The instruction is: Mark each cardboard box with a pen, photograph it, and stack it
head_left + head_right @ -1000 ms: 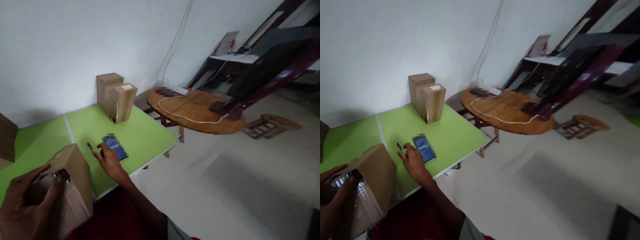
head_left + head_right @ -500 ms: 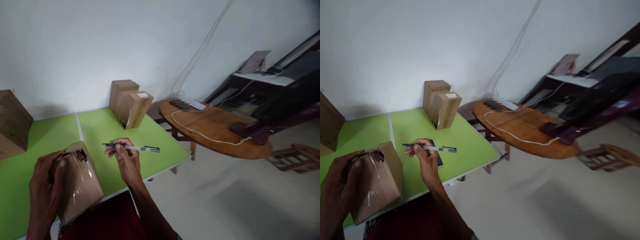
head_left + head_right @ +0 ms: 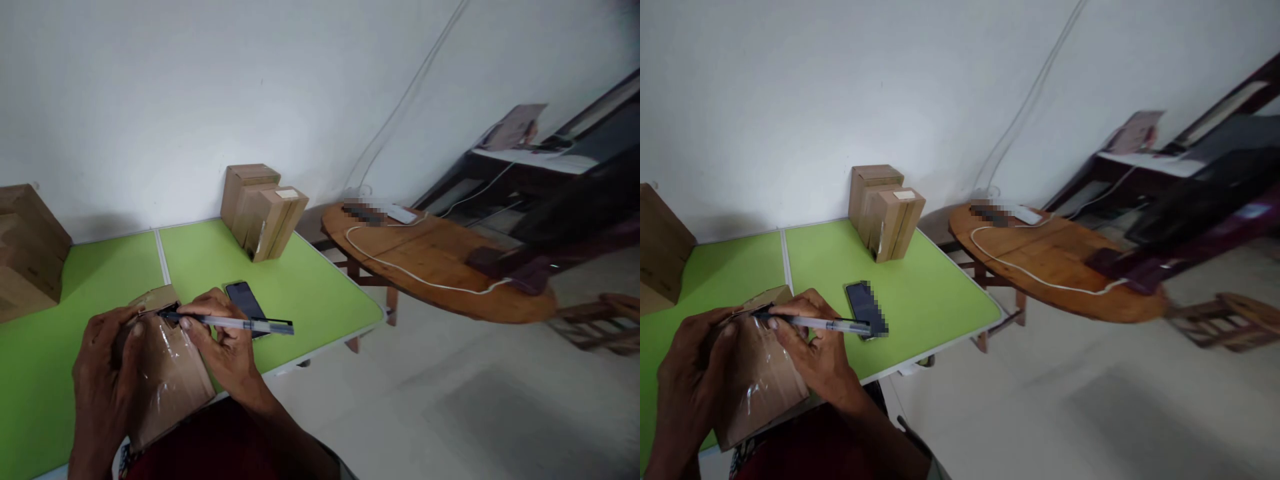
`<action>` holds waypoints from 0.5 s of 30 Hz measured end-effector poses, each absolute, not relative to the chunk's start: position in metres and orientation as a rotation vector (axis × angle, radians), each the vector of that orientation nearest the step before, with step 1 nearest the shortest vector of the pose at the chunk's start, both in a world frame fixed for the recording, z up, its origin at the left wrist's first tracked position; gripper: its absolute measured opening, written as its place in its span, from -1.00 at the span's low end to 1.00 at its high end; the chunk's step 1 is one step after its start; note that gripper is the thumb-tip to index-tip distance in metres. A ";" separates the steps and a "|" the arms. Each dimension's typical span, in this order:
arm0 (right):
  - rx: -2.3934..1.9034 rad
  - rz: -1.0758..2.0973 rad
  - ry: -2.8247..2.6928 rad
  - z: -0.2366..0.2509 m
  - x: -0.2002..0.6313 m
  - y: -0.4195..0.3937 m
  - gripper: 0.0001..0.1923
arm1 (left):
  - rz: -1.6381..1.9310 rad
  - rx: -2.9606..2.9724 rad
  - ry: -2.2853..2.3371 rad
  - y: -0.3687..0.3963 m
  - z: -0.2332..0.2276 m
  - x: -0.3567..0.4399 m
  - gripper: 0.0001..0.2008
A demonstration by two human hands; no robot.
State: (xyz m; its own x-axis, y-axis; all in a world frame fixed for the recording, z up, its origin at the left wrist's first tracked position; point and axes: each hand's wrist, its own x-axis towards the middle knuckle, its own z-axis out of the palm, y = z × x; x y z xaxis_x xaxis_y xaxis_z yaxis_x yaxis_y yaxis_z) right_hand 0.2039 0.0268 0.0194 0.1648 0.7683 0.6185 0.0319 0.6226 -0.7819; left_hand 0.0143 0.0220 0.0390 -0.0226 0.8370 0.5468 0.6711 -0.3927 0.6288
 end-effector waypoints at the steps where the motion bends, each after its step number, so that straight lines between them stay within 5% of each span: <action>1: -0.759 0.613 -1.320 0.020 0.205 0.026 -0.90 | 1.377 2.067 1.616 0.022 0.039 0.014 -0.64; 15: -1.099 0.875 -1.252 -0.001 0.257 0.048 -0.72 | 1.344 2.093 1.615 0.023 0.036 0.006 -0.69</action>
